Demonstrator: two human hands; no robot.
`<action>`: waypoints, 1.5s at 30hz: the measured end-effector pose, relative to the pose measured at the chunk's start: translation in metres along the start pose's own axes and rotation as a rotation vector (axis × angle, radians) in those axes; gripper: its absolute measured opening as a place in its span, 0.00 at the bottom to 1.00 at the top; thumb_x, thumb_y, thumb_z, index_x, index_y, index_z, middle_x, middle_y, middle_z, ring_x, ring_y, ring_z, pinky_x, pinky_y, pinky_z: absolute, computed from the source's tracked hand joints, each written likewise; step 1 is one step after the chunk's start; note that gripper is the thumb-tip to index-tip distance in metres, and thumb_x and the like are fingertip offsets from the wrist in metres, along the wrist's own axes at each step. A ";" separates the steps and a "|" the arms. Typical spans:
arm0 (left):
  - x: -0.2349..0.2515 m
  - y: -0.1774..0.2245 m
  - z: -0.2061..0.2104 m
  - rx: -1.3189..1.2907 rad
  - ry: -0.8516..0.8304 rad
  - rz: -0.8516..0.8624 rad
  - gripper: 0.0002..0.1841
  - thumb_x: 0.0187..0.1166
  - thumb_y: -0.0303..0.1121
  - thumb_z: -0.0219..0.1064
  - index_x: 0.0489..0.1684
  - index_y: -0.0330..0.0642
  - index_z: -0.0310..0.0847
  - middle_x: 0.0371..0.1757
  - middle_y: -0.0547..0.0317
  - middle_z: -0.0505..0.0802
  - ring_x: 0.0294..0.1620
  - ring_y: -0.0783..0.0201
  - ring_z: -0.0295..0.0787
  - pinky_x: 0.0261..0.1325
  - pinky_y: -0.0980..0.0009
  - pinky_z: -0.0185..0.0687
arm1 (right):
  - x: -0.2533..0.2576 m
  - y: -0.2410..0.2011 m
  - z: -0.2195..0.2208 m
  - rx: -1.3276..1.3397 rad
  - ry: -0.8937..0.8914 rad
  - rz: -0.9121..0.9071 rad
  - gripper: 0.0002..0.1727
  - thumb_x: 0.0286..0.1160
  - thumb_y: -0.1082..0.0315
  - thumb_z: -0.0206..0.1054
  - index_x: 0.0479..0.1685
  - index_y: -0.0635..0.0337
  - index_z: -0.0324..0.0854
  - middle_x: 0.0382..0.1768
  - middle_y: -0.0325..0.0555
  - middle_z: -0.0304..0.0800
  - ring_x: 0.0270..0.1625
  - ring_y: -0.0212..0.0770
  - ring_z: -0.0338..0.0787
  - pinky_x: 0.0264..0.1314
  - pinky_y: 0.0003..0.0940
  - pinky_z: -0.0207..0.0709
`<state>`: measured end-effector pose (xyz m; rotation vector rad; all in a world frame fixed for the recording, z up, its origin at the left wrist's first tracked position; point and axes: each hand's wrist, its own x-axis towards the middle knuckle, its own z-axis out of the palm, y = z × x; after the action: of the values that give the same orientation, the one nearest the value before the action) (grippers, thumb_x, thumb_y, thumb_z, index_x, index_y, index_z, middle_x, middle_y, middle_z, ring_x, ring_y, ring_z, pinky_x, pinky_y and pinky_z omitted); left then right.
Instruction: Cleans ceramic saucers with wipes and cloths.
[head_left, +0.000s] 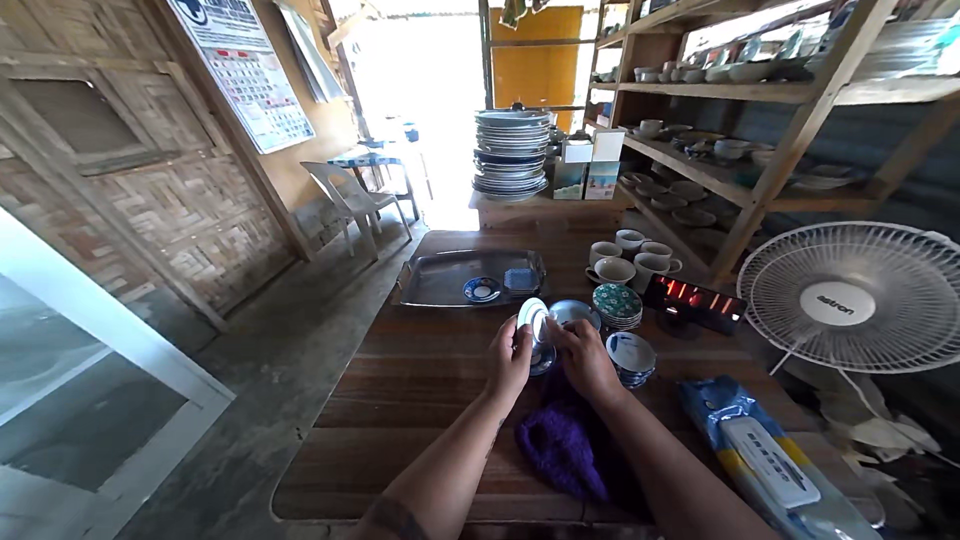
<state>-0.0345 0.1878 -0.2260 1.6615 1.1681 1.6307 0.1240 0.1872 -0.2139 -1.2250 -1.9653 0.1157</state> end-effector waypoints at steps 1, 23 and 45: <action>-0.001 0.002 0.000 0.011 -0.011 0.004 0.19 0.87 0.31 0.55 0.66 0.23 0.77 0.59 0.40 0.89 0.56 0.66 0.88 0.63 0.72 0.82 | 0.000 0.000 0.001 0.015 0.016 -0.026 0.27 0.73 0.80 0.59 0.71 0.52 0.87 0.51 0.63 0.89 0.58 0.60 0.88 0.64 0.52 0.81; 0.001 -0.002 0.000 0.031 0.000 0.084 0.18 0.86 0.30 0.56 0.64 0.23 0.79 0.57 0.41 0.90 0.55 0.68 0.89 0.62 0.74 0.82 | -0.003 0.001 0.005 0.069 0.066 -0.164 0.24 0.73 0.77 0.59 0.66 0.52 0.90 0.46 0.56 0.89 0.53 0.54 0.89 0.60 0.47 0.83; 0.001 0.009 -0.005 -0.768 -0.174 -0.363 0.18 0.91 0.31 0.41 0.71 0.37 0.69 0.55 0.49 0.92 0.51 0.57 0.93 0.57 0.58 0.90 | 0.013 0.011 -0.004 1.444 0.260 0.573 0.14 0.89 0.72 0.45 0.56 0.63 0.77 0.40 0.43 0.89 0.40 0.34 0.90 0.45 0.32 0.86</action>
<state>-0.0378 0.1828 -0.2169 1.0013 0.5855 1.4077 0.1320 0.2022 -0.2089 -0.6460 -0.7801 1.3121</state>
